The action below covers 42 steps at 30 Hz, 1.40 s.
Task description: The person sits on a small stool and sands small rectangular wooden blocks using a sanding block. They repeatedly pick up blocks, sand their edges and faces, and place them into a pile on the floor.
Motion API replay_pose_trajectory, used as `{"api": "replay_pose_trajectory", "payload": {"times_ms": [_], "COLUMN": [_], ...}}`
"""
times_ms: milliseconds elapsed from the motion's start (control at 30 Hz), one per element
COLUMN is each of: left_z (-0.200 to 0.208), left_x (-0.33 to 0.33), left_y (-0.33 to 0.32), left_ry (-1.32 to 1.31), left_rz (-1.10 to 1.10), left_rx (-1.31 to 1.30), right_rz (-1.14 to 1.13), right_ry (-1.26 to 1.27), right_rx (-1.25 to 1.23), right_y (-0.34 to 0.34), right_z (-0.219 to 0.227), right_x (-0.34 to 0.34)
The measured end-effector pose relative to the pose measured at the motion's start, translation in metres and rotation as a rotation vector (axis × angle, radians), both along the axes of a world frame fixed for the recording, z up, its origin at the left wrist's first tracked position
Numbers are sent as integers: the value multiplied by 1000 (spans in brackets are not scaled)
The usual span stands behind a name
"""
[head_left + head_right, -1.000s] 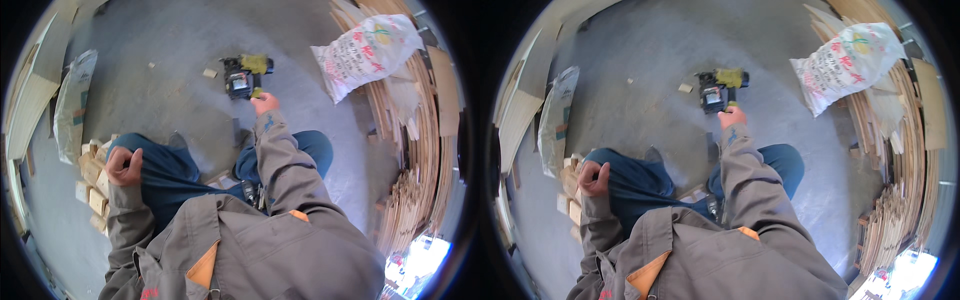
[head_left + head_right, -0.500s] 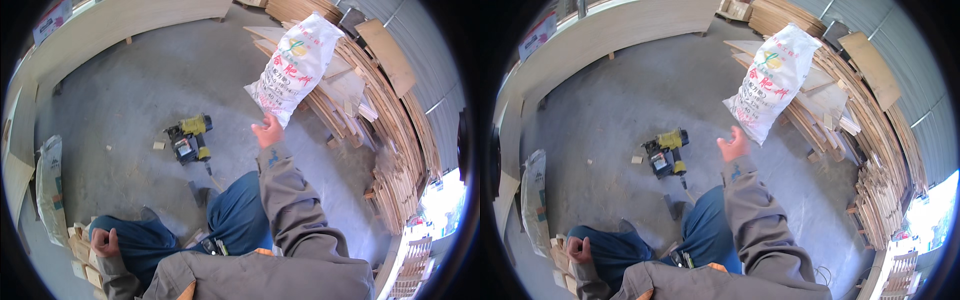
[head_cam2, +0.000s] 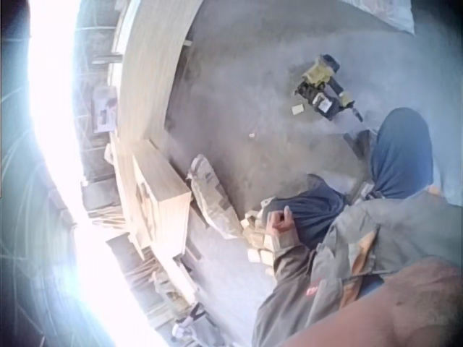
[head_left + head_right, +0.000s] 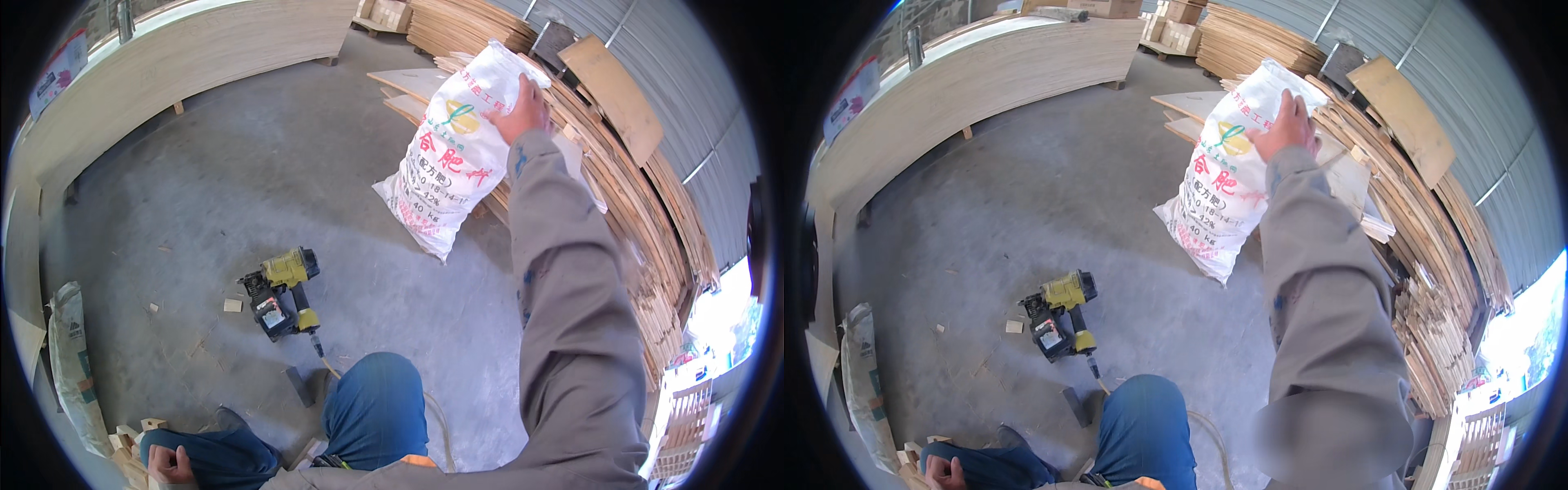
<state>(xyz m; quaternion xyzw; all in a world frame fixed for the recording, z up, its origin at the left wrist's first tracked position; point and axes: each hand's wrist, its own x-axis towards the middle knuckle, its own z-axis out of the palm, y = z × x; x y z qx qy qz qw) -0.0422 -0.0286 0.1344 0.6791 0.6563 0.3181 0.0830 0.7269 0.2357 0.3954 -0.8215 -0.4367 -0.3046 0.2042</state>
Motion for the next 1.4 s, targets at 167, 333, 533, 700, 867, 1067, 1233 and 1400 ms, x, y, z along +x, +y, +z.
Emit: {"api": "replay_pose_trajectory", "payload": {"times_ms": [167,333,533,700,867,1067,1233,1400], "left_z": [36,41,39,43,-11,38,20,50], "left_x": [45,64,69,70,23,61,53,75], "left_y": [32,38,43,42,26,29,26,29], "left_ry": [62,127,174,146,184,184,187,194], "left_rz": [-69,-32,-19,-18,2,9,-15,-20], "left_rx": [-25,-108,-130,-152,-49,-122,-99,-146], "right_rz": [-70,-86,-149,81,150,157,142,150], "right_ry": [-30,-47,-71,-259,-171,-165,-128,-103], "right_rx": [-113,-143,-287,-294,-342,-347,-334,-351], "right_y": [54,84,72,32,6,-9,-15,-28], "right_z": [33,28,-6,-77,-104,-111,-118,-121], "right_x": [60,76,62,34,23,19,17,15]}}
